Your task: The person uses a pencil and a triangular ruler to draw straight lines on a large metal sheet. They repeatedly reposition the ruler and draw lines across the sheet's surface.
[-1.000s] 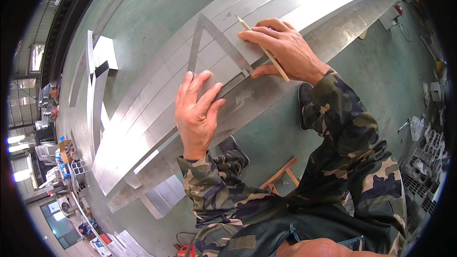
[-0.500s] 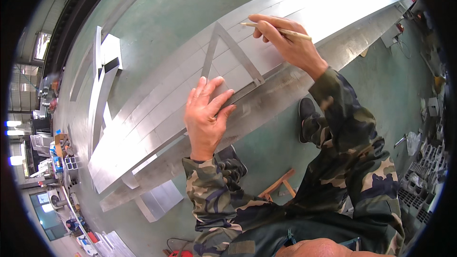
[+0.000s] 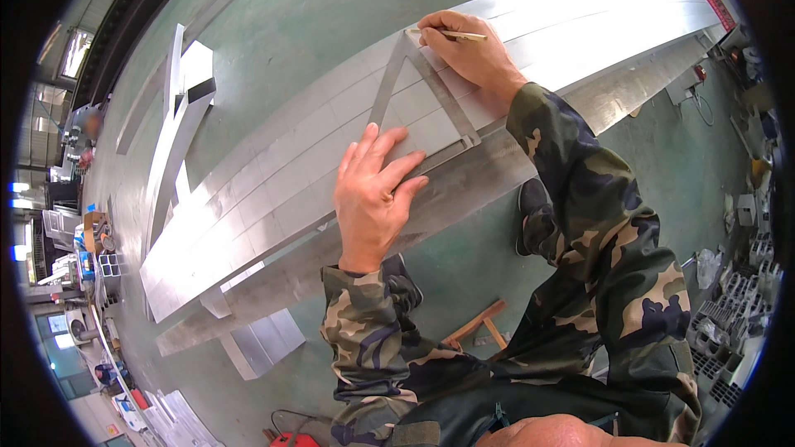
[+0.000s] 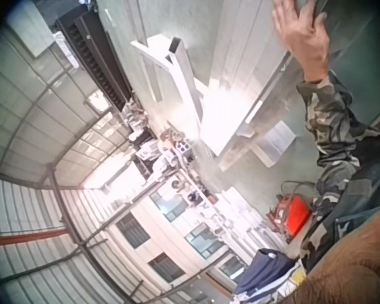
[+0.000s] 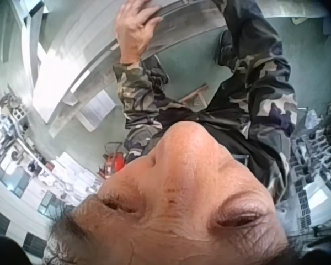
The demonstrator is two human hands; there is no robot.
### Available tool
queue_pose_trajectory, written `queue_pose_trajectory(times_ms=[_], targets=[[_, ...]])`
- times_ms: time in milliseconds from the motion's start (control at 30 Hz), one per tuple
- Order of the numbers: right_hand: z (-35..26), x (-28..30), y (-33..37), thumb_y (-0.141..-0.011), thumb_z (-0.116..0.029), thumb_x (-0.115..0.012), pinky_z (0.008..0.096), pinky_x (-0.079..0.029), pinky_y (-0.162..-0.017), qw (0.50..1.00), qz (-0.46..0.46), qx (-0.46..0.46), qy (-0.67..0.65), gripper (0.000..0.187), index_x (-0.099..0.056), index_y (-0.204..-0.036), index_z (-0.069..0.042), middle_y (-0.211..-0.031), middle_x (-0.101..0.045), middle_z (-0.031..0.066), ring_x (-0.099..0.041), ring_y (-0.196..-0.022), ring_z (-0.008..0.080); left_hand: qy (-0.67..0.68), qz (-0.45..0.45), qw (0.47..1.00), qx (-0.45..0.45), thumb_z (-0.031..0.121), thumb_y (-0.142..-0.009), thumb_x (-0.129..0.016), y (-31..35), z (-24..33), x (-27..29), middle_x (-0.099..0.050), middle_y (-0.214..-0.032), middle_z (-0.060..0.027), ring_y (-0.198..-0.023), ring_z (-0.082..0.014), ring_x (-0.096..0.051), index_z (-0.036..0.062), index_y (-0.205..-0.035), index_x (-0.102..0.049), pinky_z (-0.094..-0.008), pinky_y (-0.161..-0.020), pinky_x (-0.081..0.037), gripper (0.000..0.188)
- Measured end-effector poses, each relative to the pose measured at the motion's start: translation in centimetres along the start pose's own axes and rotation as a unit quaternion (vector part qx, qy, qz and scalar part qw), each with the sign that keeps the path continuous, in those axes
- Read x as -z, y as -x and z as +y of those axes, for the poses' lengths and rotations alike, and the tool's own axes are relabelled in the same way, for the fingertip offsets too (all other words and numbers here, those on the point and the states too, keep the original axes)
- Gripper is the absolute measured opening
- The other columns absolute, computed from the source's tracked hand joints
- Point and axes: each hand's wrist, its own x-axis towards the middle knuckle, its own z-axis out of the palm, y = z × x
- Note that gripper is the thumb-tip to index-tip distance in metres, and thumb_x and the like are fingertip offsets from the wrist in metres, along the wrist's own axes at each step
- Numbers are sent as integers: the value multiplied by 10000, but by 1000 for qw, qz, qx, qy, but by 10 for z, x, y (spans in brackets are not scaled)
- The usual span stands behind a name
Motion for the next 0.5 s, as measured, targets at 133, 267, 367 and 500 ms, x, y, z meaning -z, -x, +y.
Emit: queue_pose_trajectory(times_ms=[133, 267, 367, 500], targets=[[0, -7, 0, -1004, -282, -714, 375, -590, -824, 1000, 1, -16, -7, 279, -817, -1141, -61, -986, -818, 131, -756, -862, 283, -8, -1, 1000, 12, 181, -833, -898, 3, 0, 3, -742, -1394, -25, -1467, -367, -593, 154, -1124, -857, -556, -1234, -426, 295], [-2, -4, 0, -1000, -288, -701, 384, -579, -797, 1000, -8, 14, 12, 284, -816, -1120, -57, -953, -807, 126, -744, -838, 280, -7, -1, 1000, 9, 192, -837, -895, 3, -2, 2, -734, -1400, -18, -1476, -364, -582, 164, -1121, -858, -566, -1236, -422, 287], [-7, 6, 6, -995, -273, -683, 380, -567, -774, 999, -18, 18, 23, 280, -815, -1105, -52, -917, -793, 119, -723, -807, 262, -4, -7, 1000, 13, 167, -842, -892, 1, 1, 1, -751, -1400, -30, -1475, -373, -592, 143, -1122, -864, -554, -1244, -414, 282], [-30, 22, 19, -995, -246, -673, 333, -553, -779, 995, -85, -25, 41, 279, -809, -1122, -38, -908, -785, 75, -703, -818, 173, -14, -2, 1000, 11, 186, -839, -895, 3, -2, 5, -727, -1408, -11, -1472, -370, -583, 162, -1126, -857, -570, -1234, -420, 291]])
